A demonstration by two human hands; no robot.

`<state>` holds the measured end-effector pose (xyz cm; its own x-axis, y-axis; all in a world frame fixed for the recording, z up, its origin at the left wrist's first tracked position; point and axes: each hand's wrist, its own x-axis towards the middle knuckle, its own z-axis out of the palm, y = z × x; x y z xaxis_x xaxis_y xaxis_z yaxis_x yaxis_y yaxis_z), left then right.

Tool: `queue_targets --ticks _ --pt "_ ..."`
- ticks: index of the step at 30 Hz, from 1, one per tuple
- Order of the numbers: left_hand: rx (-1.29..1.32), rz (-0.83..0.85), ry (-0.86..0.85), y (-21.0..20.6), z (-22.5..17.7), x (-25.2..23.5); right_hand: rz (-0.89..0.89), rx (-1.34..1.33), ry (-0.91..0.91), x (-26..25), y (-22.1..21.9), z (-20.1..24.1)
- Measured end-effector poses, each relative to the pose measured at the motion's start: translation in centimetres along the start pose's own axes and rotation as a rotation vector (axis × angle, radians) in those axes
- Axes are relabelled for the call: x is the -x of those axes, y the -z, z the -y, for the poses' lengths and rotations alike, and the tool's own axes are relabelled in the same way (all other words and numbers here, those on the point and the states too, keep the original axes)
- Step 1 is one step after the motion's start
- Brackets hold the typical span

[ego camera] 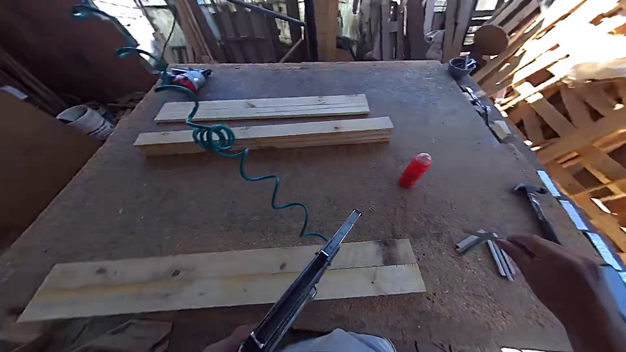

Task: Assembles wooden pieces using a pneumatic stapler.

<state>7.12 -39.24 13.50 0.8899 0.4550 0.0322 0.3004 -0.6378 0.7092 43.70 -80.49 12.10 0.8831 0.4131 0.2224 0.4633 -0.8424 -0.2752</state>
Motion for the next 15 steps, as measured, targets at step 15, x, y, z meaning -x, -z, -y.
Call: queue_targets --ticks 15 --pt "0.49 -0.038 -0.339 4.1 4.2 5.5 0.554 -0.605 1.072 -5.5 4.3 29.2"
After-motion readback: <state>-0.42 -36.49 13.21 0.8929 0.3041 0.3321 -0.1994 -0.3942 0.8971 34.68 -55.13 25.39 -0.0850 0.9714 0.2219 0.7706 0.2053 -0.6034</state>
